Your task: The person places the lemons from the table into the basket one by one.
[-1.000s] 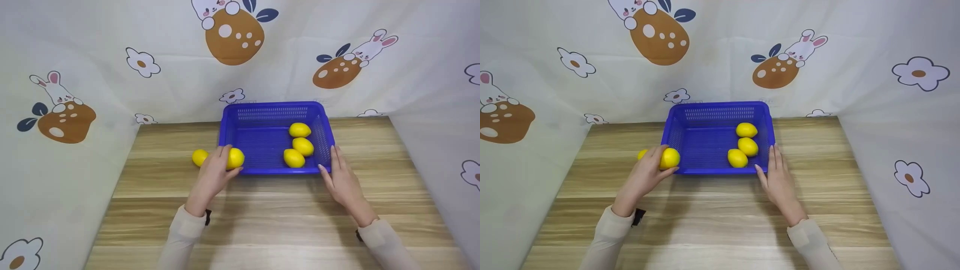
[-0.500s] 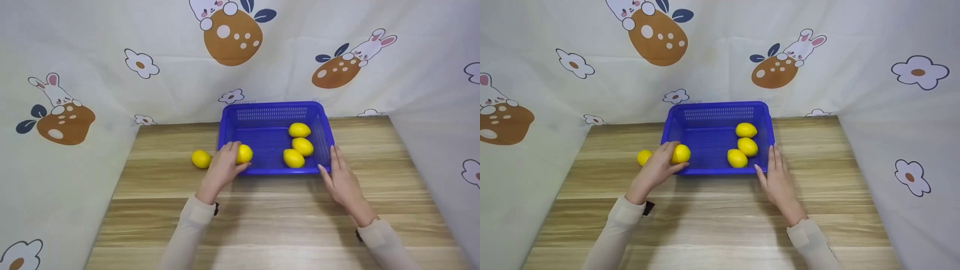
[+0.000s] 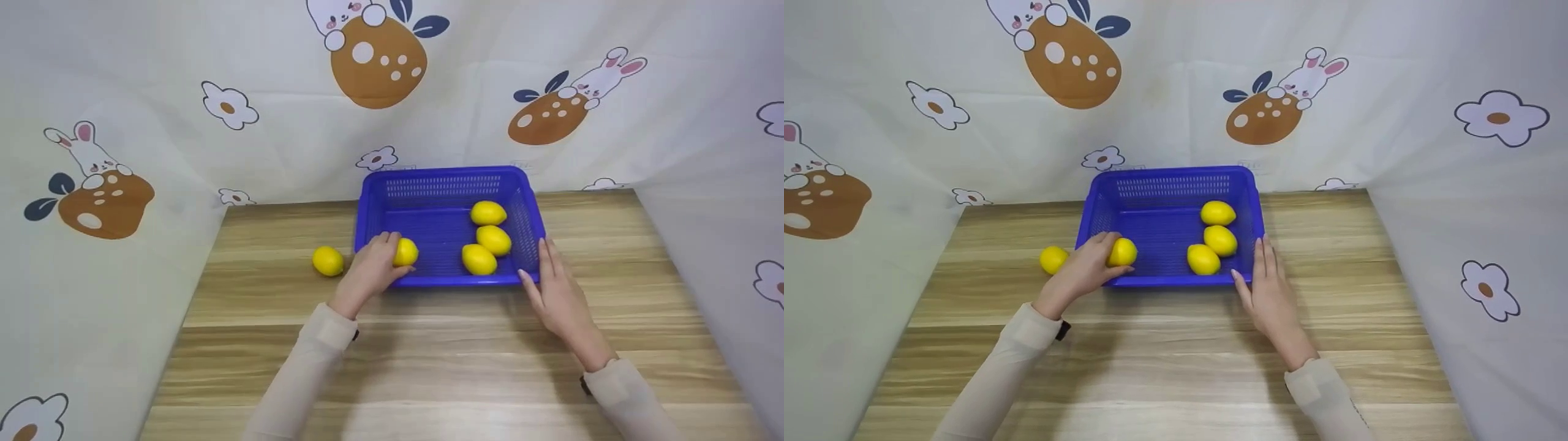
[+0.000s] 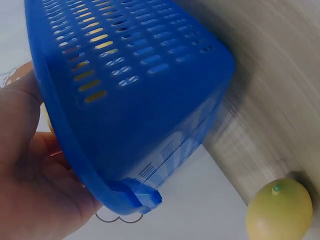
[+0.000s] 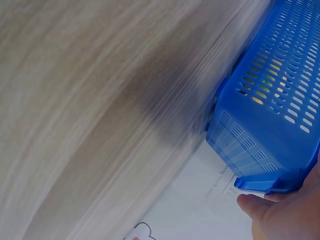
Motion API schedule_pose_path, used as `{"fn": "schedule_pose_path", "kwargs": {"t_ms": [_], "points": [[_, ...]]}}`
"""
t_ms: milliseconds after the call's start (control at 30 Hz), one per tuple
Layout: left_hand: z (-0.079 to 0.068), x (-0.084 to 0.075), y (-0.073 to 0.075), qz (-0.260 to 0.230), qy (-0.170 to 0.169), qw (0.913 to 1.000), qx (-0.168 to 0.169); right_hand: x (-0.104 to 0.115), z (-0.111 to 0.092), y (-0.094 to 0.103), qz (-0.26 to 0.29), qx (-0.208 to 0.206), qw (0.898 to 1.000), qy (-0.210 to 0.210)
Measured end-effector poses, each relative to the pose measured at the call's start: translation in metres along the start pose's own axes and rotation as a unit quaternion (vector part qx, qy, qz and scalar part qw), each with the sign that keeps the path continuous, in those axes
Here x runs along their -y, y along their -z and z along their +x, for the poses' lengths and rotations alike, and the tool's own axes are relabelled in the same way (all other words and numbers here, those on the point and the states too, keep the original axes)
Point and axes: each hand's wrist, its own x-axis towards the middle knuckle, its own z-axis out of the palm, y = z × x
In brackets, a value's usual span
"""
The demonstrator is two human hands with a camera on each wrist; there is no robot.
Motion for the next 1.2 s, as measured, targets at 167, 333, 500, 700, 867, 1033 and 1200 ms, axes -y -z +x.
{"fn": "schedule_pose_path", "kwargs": {"t_ms": [167, 333, 500, 700, 867, 1033, 1200], "points": [[0.010, 0.002, 0.001, 0.010, 0.023, 0.9981, 0.056, 0.001, 0.000, 0.000, -0.003, -0.002, 1.000, 0.003], [0.020, 0.004, 0.000, 0.009, 0.032, 0.9946, 0.098, 0.000, 0.000, 0.000, -0.005, 0.003, 1.000, 0.000], [0.029, 0.005, -0.004, 0.012, 0.028, 0.9910, 0.130, 0.000, 0.001, 0.000, -0.001, 0.004, 1.000, 0.000], [0.038, 0.006, -0.011, 0.014, 0.030, 0.9863, 0.161, -0.001, 0.000, -0.001, -0.002, 0.001, 1.000, -0.002], [0.045, 0.006, -0.017, 0.016, 0.046, 0.9791, 0.198, -0.002, 0.000, -0.002, -0.006, 0.002, 1.000, -0.001], [0.049, 0.007, -0.023, 0.009, 0.049, 0.9763, 0.211, -0.002, -0.001, -0.002, -0.004, -0.001, 1.000, 0.001], [0.049, 0.008, -0.030, 0.008, 0.029, 0.9789, 0.202, -0.003, 0.000, -0.001, -0.004, 0.004, 1.000, -0.001]]}}
